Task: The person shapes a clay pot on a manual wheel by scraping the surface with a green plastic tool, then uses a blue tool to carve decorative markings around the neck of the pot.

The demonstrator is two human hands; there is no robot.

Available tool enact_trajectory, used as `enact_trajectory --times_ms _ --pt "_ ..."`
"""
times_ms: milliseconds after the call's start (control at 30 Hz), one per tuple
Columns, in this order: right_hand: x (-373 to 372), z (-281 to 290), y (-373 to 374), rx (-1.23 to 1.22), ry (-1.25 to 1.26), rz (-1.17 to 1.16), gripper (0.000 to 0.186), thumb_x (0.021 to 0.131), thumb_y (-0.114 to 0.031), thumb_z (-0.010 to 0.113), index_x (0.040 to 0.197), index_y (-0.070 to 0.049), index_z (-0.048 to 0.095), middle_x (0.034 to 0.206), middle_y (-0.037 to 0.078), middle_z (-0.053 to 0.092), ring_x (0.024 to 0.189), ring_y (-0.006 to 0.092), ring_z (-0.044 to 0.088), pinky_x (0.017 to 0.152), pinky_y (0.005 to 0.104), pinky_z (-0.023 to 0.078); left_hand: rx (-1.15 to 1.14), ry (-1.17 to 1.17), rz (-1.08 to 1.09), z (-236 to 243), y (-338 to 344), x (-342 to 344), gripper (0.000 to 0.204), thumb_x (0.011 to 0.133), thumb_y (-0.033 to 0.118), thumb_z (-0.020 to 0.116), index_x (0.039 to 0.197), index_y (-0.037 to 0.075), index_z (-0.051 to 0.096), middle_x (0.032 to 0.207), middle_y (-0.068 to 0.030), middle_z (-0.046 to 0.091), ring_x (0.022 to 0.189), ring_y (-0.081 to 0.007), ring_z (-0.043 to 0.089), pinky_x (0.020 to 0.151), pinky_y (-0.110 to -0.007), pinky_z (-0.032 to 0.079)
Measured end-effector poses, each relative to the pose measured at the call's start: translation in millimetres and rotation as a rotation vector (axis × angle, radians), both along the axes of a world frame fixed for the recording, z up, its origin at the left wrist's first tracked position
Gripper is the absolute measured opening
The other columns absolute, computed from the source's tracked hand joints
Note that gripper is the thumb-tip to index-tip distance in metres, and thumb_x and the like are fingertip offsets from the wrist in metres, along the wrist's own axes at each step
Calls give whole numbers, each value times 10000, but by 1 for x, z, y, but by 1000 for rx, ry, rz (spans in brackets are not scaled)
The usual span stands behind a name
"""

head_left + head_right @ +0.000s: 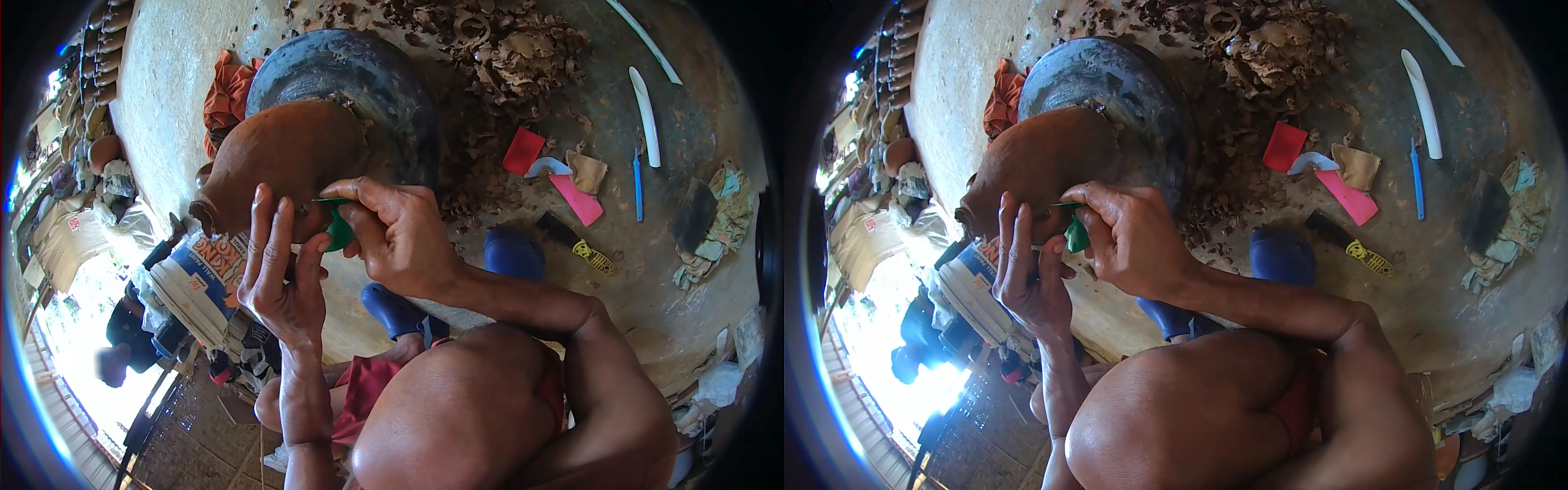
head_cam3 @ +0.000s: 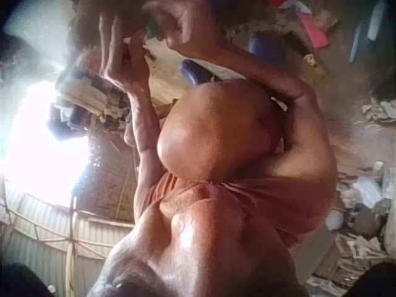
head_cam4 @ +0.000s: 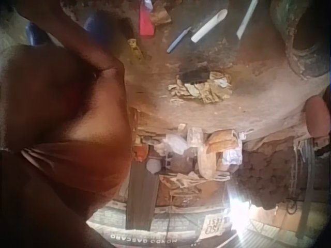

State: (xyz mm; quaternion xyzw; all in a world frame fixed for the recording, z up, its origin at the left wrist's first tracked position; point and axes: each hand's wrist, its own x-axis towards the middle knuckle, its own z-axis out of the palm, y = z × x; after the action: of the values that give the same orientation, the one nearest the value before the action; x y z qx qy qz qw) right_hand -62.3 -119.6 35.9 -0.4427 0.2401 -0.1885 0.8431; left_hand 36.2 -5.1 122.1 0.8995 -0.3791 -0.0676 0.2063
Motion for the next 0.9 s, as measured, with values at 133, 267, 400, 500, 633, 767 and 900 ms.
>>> enact_trajectory --times_ms 133,267,400,500,633,767,900 --pt "-11 5 5 -28 -64 -40 239 1006 26 607 1225 43 699 873 223 738 690 249 772 627 373 583 21 13 12 1 0 -1 494 876 91 880 1347 26 746 1515 -181 639 883 -162 786 572 -261 611" --pt "-16 8 4 -77 -137 -51 283 986 44 615 1260 47 689 972 234 747 735 267 778 649 393 598 39 -66 -91 3 5 9 462 894 59 856 1342 22 749 1520 -200 630 887 -173 785 591 -250 611" --pt "-15 4 -1 -366 -344 -145 238 1079 -37 608 1285 32 705 1040 125 789 828 143 772 661 317 638 -5 -35 -343 16 3 24 344 944 22 786 1287 -5 770 1462 -246 662 829 -173 776 592 -239 599" --pt "-23 -4 -2 -230 -212 -208 221 1095 -67 597 1270 28 692 988 100 776 757 115 744 634 282 603 -211 167 -132 24 -13 6 227 1002 -58 660 1194 -42 780 1231 -247 770 731 -121 731 534 -218 544" --pt "-20 -44 1 138 220 -206 206 1042 -53 646 1215 51 684 835 140 767 650 165 752 582 324 594 -152 46 40 33 -37 2 302 1076 65 630 1348 -38 710 1225 -210 781 570 -55 633 512 -198 474" --pt "-18 -63 -3 18 311 -378 134 1028 -76 688 1126 16 694 748 99 748 626 112 717 554 291 560 -178 81 37 36 -37 6 425 1043 67 683 1455 -30 642 1332 -180 754 601 -36 630 534 -188 481" --pt "-35 -75 -53 -369 458 -711 122 976 -123 810 1028 -33 747 759 46 749 637 53 630 577 256 497 17 86 -30 41 -17 12 519 857 -47 840 1359 33 738 1406 -161 725 774 -58 709 547 -195 496"
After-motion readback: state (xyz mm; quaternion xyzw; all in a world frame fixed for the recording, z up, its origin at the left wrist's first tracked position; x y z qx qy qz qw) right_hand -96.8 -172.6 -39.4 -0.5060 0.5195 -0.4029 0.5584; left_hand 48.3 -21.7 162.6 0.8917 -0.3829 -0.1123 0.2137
